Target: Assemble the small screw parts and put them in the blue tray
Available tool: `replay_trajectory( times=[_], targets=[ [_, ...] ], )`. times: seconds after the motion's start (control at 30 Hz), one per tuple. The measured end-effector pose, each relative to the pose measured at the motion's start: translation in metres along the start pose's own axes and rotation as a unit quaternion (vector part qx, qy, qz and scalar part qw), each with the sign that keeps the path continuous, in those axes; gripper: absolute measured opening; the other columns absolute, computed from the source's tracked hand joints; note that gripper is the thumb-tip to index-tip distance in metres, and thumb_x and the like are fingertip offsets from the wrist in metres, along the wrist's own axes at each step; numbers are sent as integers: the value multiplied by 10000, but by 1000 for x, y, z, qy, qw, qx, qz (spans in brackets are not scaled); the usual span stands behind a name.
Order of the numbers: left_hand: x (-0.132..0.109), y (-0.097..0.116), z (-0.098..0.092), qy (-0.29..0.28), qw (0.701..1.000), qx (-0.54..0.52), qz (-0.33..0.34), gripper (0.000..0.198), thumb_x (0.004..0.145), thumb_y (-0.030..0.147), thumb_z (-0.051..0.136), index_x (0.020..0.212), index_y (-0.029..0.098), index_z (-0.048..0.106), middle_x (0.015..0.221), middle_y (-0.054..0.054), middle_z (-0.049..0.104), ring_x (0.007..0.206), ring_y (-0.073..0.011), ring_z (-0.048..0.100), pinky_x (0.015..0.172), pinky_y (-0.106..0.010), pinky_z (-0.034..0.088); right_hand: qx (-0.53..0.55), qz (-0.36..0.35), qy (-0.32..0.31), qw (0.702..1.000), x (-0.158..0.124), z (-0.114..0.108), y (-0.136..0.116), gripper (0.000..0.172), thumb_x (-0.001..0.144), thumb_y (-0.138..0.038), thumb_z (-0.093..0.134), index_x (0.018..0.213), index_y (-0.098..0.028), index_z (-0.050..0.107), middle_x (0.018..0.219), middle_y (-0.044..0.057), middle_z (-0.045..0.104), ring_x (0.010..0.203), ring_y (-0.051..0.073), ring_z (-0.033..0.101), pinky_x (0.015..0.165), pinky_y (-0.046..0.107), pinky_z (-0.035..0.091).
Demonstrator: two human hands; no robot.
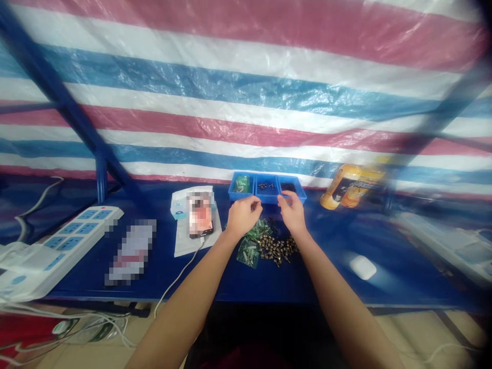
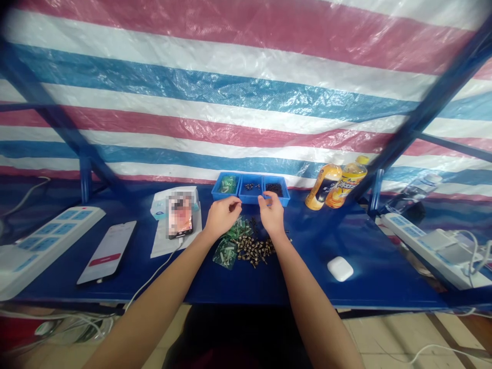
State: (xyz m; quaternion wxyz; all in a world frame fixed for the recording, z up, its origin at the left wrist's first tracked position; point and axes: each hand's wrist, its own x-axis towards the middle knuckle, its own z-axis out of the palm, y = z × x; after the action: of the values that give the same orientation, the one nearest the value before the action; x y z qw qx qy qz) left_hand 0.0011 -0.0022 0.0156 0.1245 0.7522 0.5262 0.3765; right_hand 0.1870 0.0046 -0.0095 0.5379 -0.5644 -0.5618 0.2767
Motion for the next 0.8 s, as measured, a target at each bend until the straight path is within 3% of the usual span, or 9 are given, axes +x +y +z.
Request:
replay_trajectory(
  times=[0.07,0.13,0.23,0.3,0.53,0.8],
  targets=[
    [0,0,-1,-2,1000,6,-8,169,892,266,559,952,280,716,855,14,748,780,-184,682,707,-269,462,-81,-8,-6,997,-2,-2,-4,328,881,-516,560,1000,-231,671,792,40,684,716,202,609,721,331,455],
    [0,-1,-1,-8,1000,17,-24,175,892,265,556,964,284,714,870,13,749,805,-188,684,712,-265,458,-177,-35,-79,980,-4,-6,-9,241,878,-441,575,914,-240,703,802,31,706,753,203,630,745,327,442],
    [1,-3,-1,-16,998,35,-43,170,890,265,559,957,288,713,885,16,749,821,-186,681,712,-258,451,-288,-77,-192,935,-7,-15,-16,210,859,-418,606,943,-264,721,812,3,714,768,191,632,726,306,409],
    [1,-3,-1,-17,998,40,-46,166,894,269,558,954,290,712,887,18,747,824,-182,680,709,-255,446,-337,-86,-223,910,-8,-21,-20,211,853,-430,621,956,-271,714,810,-7,712,791,189,633,749,308,384],
    [1,-3,-1,-25,998,33,-44,169,897,267,559,957,285,716,890,15,748,826,-182,680,706,-257,443,-387,-82,-259,881,-11,-20,-20,171,924,-316,526,969,-278,686,856,-12,723,850,189,637,848,348,320],
    [1,-4,1,-24,999,29,-36,163,894,270,562,956,280,712,880,16,748,805,-183,676,690,-261,430,-427,-115,-226,868,-13,-13,-17,173,943,-279,515,1003,-239,672,1018,35,690,959,205,617,823,326,332]
  ],
)
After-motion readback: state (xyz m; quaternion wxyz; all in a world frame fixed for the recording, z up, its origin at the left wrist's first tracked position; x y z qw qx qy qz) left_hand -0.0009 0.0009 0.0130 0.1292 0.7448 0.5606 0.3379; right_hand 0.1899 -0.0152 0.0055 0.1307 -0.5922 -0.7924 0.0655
